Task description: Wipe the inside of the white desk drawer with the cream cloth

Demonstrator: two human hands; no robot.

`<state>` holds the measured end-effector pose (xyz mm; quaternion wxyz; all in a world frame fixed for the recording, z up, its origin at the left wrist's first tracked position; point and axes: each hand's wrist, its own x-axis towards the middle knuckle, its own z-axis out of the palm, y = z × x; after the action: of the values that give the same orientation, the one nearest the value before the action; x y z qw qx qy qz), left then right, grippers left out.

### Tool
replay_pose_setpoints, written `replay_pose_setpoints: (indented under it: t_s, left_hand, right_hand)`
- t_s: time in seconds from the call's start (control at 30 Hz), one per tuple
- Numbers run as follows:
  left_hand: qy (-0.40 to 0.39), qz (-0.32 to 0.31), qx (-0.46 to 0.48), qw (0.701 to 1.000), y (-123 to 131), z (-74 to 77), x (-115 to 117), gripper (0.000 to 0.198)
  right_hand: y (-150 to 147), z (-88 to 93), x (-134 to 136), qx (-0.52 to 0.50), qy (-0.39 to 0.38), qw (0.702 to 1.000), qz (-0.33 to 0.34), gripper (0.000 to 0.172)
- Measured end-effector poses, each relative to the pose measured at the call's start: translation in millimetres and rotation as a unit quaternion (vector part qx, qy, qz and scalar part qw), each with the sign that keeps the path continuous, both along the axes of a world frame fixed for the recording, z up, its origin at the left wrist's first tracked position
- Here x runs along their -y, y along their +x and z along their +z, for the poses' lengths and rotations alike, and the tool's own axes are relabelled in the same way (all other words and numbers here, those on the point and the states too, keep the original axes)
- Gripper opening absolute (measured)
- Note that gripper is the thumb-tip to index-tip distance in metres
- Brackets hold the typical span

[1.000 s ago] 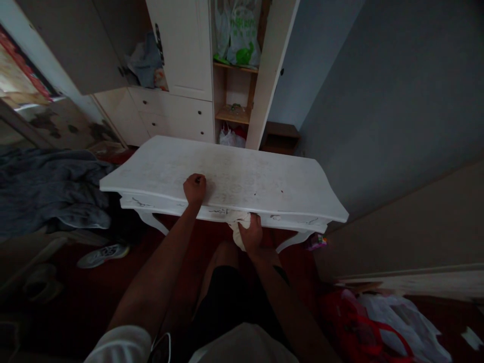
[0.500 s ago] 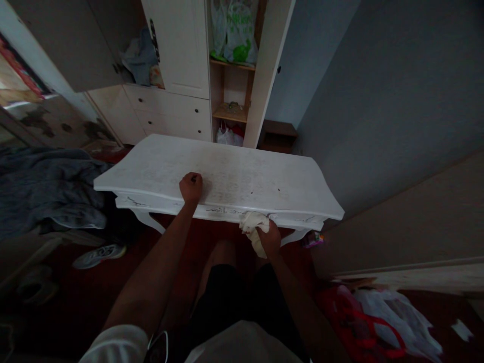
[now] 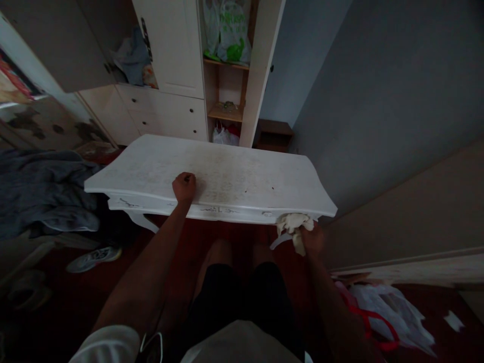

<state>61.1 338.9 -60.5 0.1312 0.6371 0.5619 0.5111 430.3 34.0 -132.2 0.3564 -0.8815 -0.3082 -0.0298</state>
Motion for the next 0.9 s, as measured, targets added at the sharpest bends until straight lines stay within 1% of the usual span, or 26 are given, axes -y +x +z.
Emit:
replay_pose_setpoints:
  t_s: [0.1,0.2,0.23,0.27,0.33,0.4,0.5,0.57,0.67,0.73,0.77,0.83,0.9]
  left_hand:
    - [-0.003,0.004,-0.006,1.0,0,0.7,0,0.021]
    - [-0.005,0.006,-0.005,1.0,0,2.2,1,0.021]
    - [-0.007,0.007,-0.004,1.0,1,2.7,2,0.021]
    - [-0.008,0.008,-0.004,1.0,1,3.2,2,0.022]
    - [-0.011,0.008,-0.003,1.0,1,3.7,3,0.023]
    - [-0.015,0.008,-0.005,1.0,0,3.8,3,0.024]
    - [-0.012,0.008,-0.01,1.0,0,3.6,3,0.025]
    - [-0.01,0.008,-0.013,1.0,0,3.6,3,0.024]
    - [-0.012,0.012,-0.015,1.0,0,4.6,3,0.024]
    - [-0.012,0.012,-0.014,1.0,1,5.8,4,0.024]
    - [-0.012,0.011,-0.012,1.0,1,6.5,5,0.024]
    - [-0.017,0.014,-0.01,1.0,1,7.9,6,0.023]
    - [-0.023,0.018,-0.01,1.0,1,8.9,6,0.023]
  right_hand:
    - [18,11.4,13,-0.017,0.01,0.998,-0.051,0.047]
    - [26,21.5,20,-0.023,0.057,0.992,-0.109,0.05]
    - [26,24.8,22,-0.025,0.076,0.99,-0.119,0.049]
    - [26,28.3,24,-0.027,0.094,0.988,-0.116,0.049]
    - [23,36.8,28,-0.03,0.119,0.989,-0.086,0.047]
    - [18,48.5,32,-0.034,0.135,0.988,-0.065,0.047]
    - [11,73.3,35,-0.038,0.173,0.981,-0.074,0.05]
    - [10,93.6,32,-0.023,0.203,0.977,-0.065,0.051]
    - [16,126.0,13,0.017,0.239,0.97,-0.035,0.053]
    - [24,144.9,-8,0.077,0.253,0.964,-0.008,0.053]
    - [29,152.3,-22,0.115,0.246,0.962,0.019,0.052]
    - [39,160.6,-52,0.181,0.228,0.955,0.048,0.051]
    - [45,158.4,-83,0.227,0.2,0.95,0.083,0.049]
